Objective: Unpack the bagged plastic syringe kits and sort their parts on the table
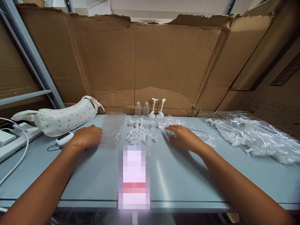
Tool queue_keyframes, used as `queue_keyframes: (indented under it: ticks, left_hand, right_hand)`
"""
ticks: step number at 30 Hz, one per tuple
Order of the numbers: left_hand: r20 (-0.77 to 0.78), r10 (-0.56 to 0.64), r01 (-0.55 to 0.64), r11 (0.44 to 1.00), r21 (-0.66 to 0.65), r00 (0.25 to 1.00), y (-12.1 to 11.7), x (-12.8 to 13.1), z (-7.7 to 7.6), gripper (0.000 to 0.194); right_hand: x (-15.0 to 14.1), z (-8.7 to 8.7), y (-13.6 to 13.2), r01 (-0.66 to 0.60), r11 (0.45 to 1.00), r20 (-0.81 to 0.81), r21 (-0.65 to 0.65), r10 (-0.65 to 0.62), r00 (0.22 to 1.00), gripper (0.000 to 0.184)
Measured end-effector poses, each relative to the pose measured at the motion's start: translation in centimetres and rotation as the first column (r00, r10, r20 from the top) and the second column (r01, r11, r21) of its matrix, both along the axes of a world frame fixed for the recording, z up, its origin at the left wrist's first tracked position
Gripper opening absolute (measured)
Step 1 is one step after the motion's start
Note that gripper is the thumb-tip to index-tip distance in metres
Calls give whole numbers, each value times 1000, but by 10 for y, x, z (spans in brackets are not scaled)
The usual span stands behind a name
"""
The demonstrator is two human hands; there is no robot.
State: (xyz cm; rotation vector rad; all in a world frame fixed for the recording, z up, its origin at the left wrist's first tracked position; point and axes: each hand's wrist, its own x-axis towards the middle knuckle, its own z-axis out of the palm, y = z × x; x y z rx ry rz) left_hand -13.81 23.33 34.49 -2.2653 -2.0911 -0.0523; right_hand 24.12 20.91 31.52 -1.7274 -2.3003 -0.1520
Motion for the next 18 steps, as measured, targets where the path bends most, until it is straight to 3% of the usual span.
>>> queue_keyframes:
  ticks: [4,11,18]
  left_hand:
    - [-85,47,-53,996,-73,995,-4,12,3,49]
    - [-43,-80,80,997,0,996,-2,29,-13,54]
    - [69,-209,202,974,100,976,18,35,-38,54]
  right_hand:
    - [7,3,4,131,991,83,-39,-128,988,46]
    - [34,5,18,362,932,138,36,-363,921,46]
    - [39,7,31,344,932,90,114,-355,931,41]
